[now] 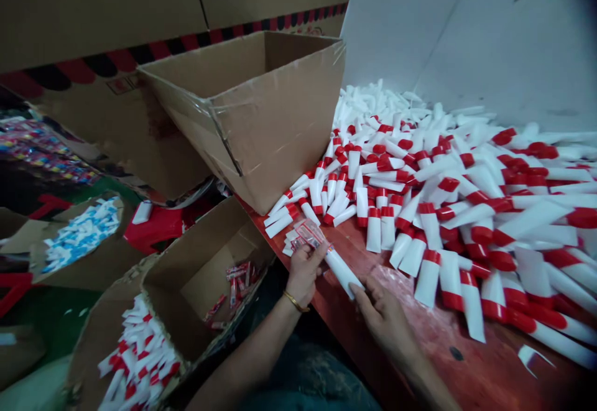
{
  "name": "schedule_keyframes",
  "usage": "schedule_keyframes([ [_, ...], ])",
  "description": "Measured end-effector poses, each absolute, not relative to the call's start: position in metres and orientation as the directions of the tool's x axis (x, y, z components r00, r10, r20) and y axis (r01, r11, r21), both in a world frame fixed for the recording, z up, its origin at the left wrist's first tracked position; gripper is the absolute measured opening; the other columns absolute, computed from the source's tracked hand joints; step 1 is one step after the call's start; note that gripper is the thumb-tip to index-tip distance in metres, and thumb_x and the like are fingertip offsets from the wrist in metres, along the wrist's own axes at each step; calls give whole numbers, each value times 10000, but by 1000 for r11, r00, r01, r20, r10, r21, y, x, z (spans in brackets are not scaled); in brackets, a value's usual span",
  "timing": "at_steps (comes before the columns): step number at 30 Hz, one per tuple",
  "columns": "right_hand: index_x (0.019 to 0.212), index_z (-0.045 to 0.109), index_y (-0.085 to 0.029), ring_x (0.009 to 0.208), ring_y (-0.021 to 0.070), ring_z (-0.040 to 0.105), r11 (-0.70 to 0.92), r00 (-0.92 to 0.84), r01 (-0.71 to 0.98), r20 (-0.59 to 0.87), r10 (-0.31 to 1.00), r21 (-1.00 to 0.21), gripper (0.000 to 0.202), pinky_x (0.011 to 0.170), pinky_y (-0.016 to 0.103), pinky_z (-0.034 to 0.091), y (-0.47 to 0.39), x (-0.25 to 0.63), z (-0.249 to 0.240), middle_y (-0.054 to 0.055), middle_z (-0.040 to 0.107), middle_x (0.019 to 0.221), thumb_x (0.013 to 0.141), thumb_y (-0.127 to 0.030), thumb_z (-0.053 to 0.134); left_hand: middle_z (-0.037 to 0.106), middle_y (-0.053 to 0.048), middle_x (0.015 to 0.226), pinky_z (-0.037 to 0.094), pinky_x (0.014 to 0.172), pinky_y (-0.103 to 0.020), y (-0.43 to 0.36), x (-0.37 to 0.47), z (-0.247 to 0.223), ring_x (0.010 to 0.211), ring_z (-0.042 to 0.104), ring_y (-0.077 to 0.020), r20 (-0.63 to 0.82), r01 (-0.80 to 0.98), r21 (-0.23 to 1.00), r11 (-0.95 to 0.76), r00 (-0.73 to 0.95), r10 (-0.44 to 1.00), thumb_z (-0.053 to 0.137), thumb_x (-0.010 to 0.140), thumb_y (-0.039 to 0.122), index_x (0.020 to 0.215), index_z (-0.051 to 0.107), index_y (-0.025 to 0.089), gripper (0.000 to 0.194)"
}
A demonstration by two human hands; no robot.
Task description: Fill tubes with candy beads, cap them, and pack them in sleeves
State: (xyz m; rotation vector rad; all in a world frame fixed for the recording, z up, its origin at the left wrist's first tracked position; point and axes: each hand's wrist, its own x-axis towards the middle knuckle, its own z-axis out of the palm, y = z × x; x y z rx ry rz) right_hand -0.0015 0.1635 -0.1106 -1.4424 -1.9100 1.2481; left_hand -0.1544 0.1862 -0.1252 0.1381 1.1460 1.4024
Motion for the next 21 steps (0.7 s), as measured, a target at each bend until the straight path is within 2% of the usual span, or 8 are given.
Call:
schedule_keyframes([
  [3, 883, 586, -139, 583, 158, 537, 86, -300, 507, -82, 950, -858, 332, 517, 240, 406, 165, -8, -110, 31, 581, 660, 867, -405, 388, 579, 16, 618, 406, 498, -180, 179, -141, -124, 527, 512, -67, -518, -671, 679, 297, -151, 842, 775, 502, 432, 714, 568, 117, 433],
  [6, 831, 612, -144, 598, 162, 549, 116, -280, 494, -32, 959, -861, 314, 545, 240, 419, 171, -13, -114, 35, 592, 661, 848, -406, 441, 569, 21, 592, 394, 509, -179, 172, -133, -125, 496, 465, -48, -447, -611, 736, 291, -116, 887, 751, 561, 415, 715, 583, 111, 380],
  [10, 861, 628, -142, 526, 139, 532, -10, -254, 385, -117, 960, -923, 321, 499, 228, 426, 173, -14, -121, 21, 592, 651, 817, -436, 504, 613, -15, 691, 429, 632, -211, 174, -141, -123, 610, 530, -85, -384, -572, 780, 256, -114, 916, 739, 588, 414, 778, 593, 111, 385],
  [13, 913, 631, -146, 594, 150, 569, -46, -295, 301, -139, 945, -952, 317, 561, 237, 463, 169, -11, -122, 36, 626, 737, 791, -427, 549, 637, -40, 792, 445, 678, -244, 179, -148, -119, 703, 578, -127, -389, -616, 745, 256, -90, 917, 725, 596, 450, 906, 566, 131, 472],
  [15, 868, 638, -141, 602, 160, 575, -84, -291, 284, -169, 942, -955, 320, 554, 239, 469, 167, -9, -123, 41, 628, 707, 778, -439, 560, 643, -43, 794, 454, 669, -266, 180, -147, -119, 698, 593, -144, -385, -631, 731, 260, -67, 920, 715, 602, 467, 944, 538, 142, 504],
  [18, 800, 630, -135, 569, 164, 568, -137, -257, 262, -206, 944, -955, 348, 511, 239, 464, 165, -8, -126, 42, 613, 638, 773, -472, 547, 636, -37, 747, 456, 657, -269, 176, -140, -125, 666, 592, -143, -348, -589, 769, 249, -59, 936, 707, 611, 467, 897, 537, 129, 474],
  [21, 771, 623, -135, 542, 159, 555, -110, -244, 270, -178, 953, -957, 362, 501, 239, 450, 166, -9, -131, 40, 605, 609, 767, -489, 543, 623, -27, 714, 450, 645, -252, 171, -133, -133, 635, 567, -122, -328, -524, 817, 241, -78, 941, 689, 628, 474, 844, 553, 114, 441],
])
